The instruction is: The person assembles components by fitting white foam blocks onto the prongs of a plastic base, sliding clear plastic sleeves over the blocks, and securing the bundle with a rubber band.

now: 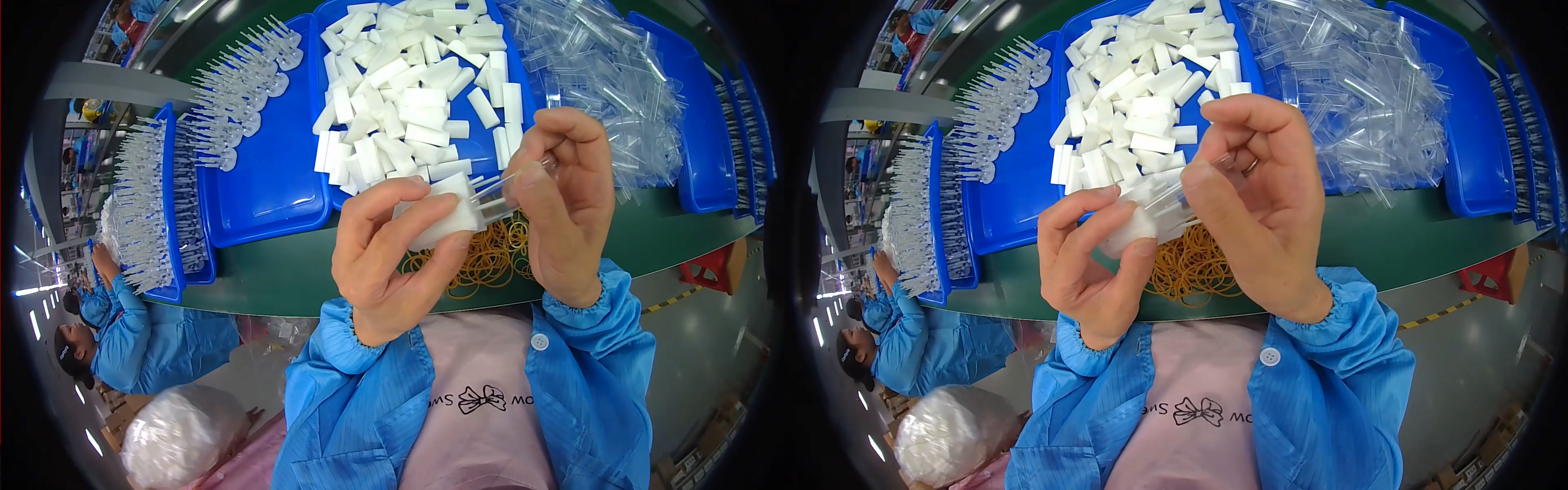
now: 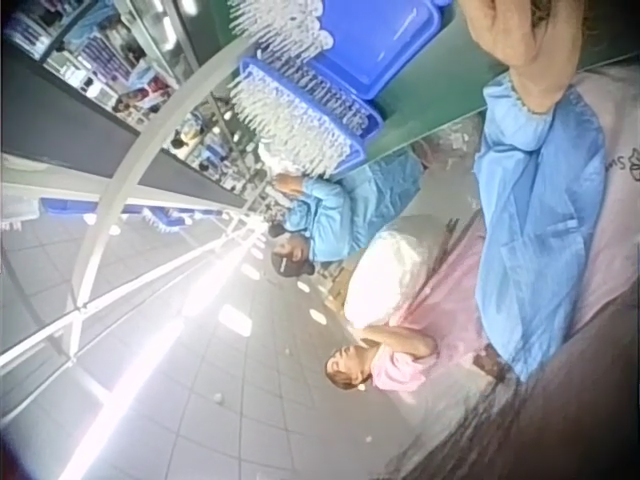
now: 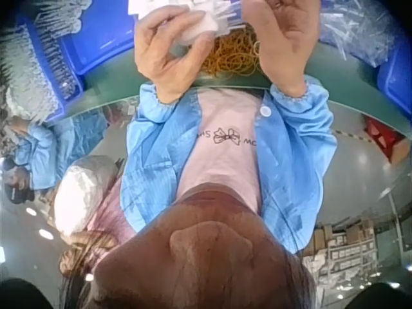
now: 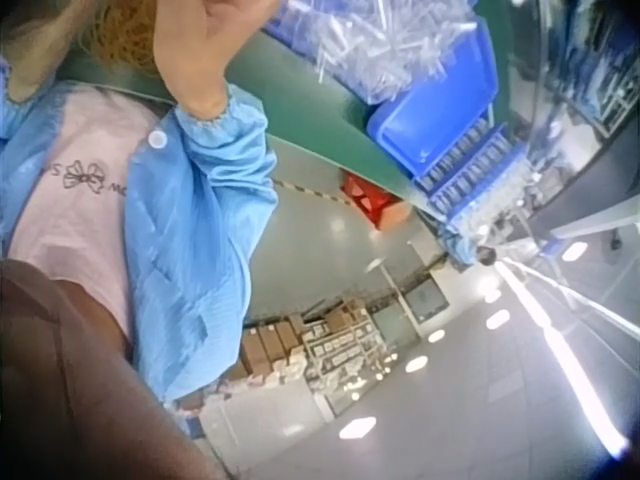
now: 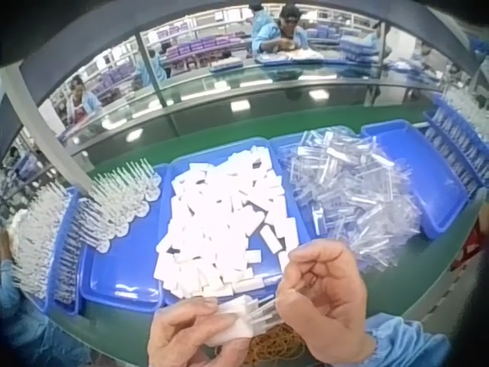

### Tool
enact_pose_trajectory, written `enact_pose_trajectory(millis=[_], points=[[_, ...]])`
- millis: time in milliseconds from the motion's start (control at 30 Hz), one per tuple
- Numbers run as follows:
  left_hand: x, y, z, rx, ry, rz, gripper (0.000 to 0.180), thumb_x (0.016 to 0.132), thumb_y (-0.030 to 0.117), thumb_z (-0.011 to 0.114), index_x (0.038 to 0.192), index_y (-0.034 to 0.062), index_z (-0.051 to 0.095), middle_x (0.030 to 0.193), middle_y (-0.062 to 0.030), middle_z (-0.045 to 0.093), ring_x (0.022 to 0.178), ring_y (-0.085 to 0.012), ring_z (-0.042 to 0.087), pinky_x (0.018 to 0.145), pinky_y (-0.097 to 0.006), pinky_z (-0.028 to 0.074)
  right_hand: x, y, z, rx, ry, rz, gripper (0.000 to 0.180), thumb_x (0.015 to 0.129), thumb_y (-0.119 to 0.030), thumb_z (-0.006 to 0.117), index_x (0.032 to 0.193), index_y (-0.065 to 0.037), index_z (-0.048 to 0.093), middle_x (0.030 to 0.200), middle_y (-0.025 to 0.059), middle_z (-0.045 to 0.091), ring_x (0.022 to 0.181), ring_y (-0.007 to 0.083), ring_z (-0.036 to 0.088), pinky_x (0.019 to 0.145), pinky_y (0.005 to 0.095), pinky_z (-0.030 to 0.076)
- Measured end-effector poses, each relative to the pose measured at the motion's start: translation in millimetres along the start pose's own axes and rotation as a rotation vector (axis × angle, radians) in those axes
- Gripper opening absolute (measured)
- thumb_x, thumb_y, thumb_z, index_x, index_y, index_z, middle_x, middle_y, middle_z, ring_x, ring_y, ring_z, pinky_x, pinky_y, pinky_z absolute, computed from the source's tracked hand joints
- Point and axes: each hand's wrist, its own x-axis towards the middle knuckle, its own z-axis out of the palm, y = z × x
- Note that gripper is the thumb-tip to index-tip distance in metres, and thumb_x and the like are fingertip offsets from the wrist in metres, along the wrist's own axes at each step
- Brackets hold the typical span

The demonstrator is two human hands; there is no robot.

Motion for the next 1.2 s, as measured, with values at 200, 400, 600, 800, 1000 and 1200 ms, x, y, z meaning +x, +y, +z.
enact_pose_trajectory(millis=[200, 400, 600, 800, 1000, 1200], points=[[-4, 2, 0, 0.065, -0.006, 0.004, 0.032, 0.061, -0.001, 0.076, 0.092, 0.0022, 0.068, 0.095, -0.0110, 0.058, 0.084, -0.0239, 0.060, 0.067, -0.030, 0.050, -6, 1, 2, -0.049, 0.006, 0.026, 0.037, 0.083, 0.002, 0.057, 0.118, 0.000, 0.043, 0.090, 0.0015, 0.047, 0.078, 0.0043, 0.044, 0.069, 0.0177, 0.038], [-3, 2, 4, 0.086, 0.006, 0.053, 0.031, 0.059, -0.002, 0.077, 0.089, 0.0027, 0.068, 0.088, -0.0090, 0.059, 0.081, -0.0245, 0.061, 0.067, -0.031, 0.050, -6, -3, 1, 0.060, 0.051, 0.134, 0.038, 0.083, 0.003, 0.057, 0.118, 0.000, 0.044, 0.088, 0.0010, 0.047, 0.077, 0.0031, 0.043, 0.068, 0.0175, 0.037], [1, 6, 3, 0.132, -0.012, 0.036, 0.035, 0.059, -0.001, 0.079, 0.092, 0.0020, 0.067, 0.086, -0.0087, 0.061, 0.077, -0.0240, 0.061, 0.066, -0.031, 0.050, -7, 2, -2, -0.015, 0.061, 0.056, 0.038, 0.082, 0.003, 0.058, 0.117, 0.001, 0.044, 0.088, 0.0018, 0.048, 0.077, 0.0044, 0.045, 0.069, 0.0179, 0.038], [-7, 2, 8, -0.045, 0.042, -0.096, 0.061, 0.065, 0.005, 0.081, 0.119, -0.0011, 0.052, 0.089, -0.0112, 0.063, 0.080, -0.0224, 0.063, 0.070, -0.031, 0.050, -6, 0, 0, -0.037, 0.024, 0.021, 0.040, 0.081, 0.002, 0.062, 0.117, 0.001, 0.045, 0.087, 0.0025, 0.050, 0.078, 0.0061, 0.047, 0.071, 0.0201, 0.039], [-9, 0, 2, -0.169, 0.002, -0.173, 0.081, 0.064, 0.019, 0.084, 0.130, -0.0001, 0.041, 0.112, -0.0138, 0.055, 0.101, -0.0225, 0.058, 0.078, -0.031, 0.050, -3, 0, -7, -0.005, -0.021, 0.083, 0.048, 0.081, -0.004, 0.067, 0.122, -0.002, 0.043, 0.086, 0.0007, 0.052, 0.081, 0.0068, 0.049, 0.075, 0.0200, 0.040], [-11, -2, -5, -0.793, -0.042, -0.637, 0.073, 0.073, 0.018, 0.078, 0.129, -0.0051, 0.038, 0.119, -0.0124, 0.049, 0.109, -0.0216, 0.054, 0.089, -0.033, 0.048, 0, -6, -13, 0.200, 0.078, 0.150, 0.047, 0.082, -0.006, 0.067, 0.122, -0.001, 0.044, 0.088, 0.0006, 0.053, 0.083, 0.0069, 0.050, 0.077, 0.0204, 0.041]])
